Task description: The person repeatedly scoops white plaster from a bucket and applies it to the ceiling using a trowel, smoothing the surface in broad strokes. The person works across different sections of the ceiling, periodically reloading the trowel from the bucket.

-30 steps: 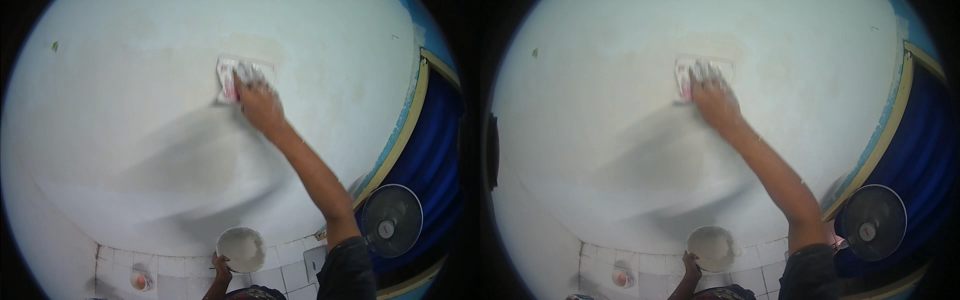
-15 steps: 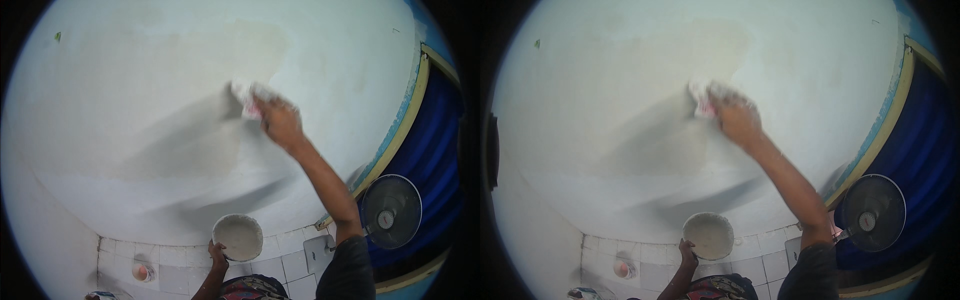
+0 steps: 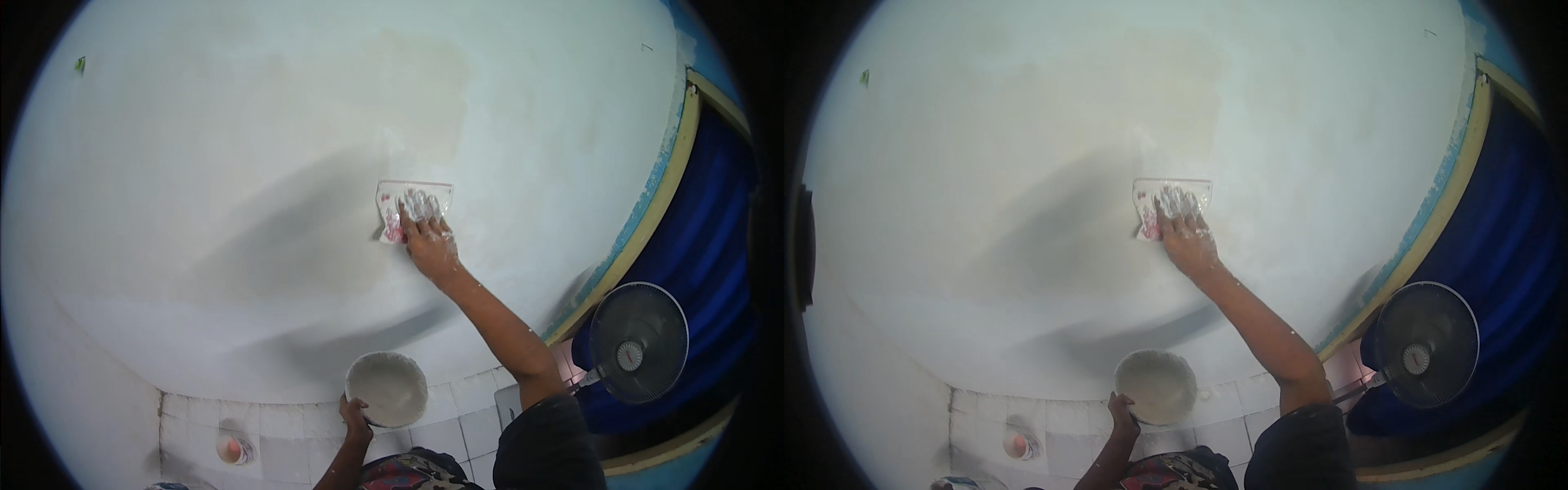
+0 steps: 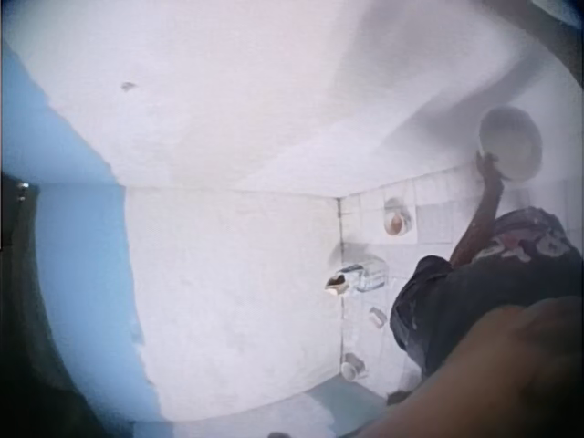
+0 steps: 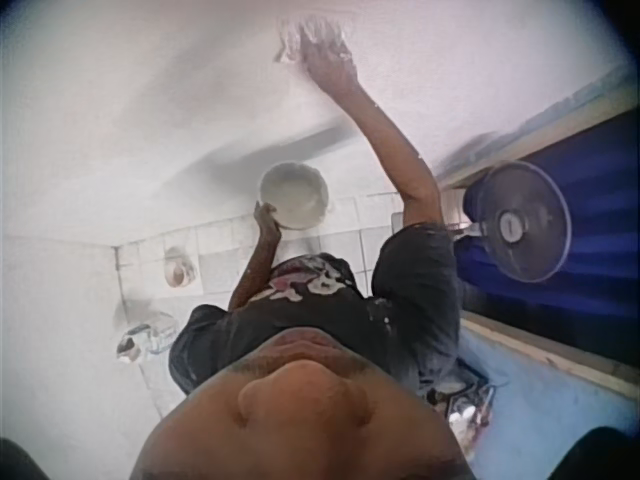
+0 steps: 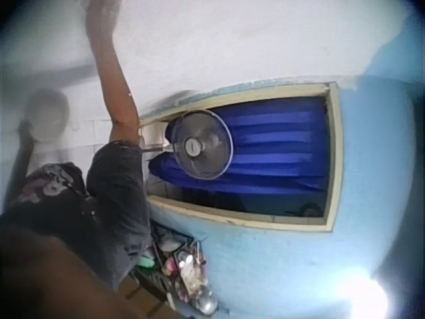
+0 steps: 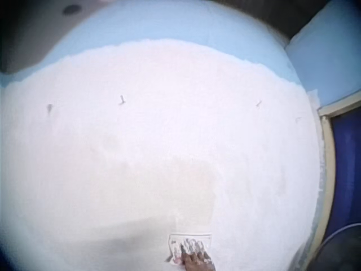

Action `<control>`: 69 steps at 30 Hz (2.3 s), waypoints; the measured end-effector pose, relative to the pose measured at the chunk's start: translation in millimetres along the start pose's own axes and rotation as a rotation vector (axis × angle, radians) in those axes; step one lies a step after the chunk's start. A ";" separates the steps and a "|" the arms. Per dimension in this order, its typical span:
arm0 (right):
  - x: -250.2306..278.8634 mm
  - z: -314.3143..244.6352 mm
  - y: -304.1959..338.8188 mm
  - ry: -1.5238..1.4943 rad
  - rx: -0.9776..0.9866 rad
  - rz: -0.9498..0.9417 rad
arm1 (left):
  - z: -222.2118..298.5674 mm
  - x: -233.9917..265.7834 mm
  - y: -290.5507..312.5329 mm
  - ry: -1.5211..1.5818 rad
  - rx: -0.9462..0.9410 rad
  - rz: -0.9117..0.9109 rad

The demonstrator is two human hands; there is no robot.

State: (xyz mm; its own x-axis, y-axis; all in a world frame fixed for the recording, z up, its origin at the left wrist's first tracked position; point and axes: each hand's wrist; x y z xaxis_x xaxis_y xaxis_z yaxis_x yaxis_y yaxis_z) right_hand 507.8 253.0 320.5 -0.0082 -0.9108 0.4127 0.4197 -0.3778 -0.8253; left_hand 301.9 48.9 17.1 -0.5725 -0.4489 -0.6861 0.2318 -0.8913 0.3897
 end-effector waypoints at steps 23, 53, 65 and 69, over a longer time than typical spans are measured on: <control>50.4 87.6 -50.7 -0.518 -0.794 0.346 | -15.0 -6.4 -5.7 -0.095 0.076 0.012; 109.3 36.0 -124.9 -0.139 -0.112 0.038 | -9.4 1.1 -15.4 0.065 0.038 -0.035; 28.1 -30.7 -19.3 -0.081 -0.037 -0.053 | 10.8 3.4 -20.3 0.139 0.078 -0.070; 28.8 -34.4 51.8 -0.063 0.045 -0.302 | -3.4 1.0 -11.8 0.176 0.054 -0.074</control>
State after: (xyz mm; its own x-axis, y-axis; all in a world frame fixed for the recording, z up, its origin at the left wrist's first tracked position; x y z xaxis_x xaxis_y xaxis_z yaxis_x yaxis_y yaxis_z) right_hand 498.0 201.5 276.3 -0.0827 -0.7460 0.6608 0.4470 -0.6204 -0.6444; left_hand 301.3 58.8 9.7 -0.4387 -0.3906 -0.8093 0.1487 -0.9198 0.3632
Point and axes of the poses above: each hand's wrist, its own y-axis away from the middle knuckle, its own x-axis out of the back of the hand, z = x × y, and after that the axes turned 15 degrees about y, right-handed
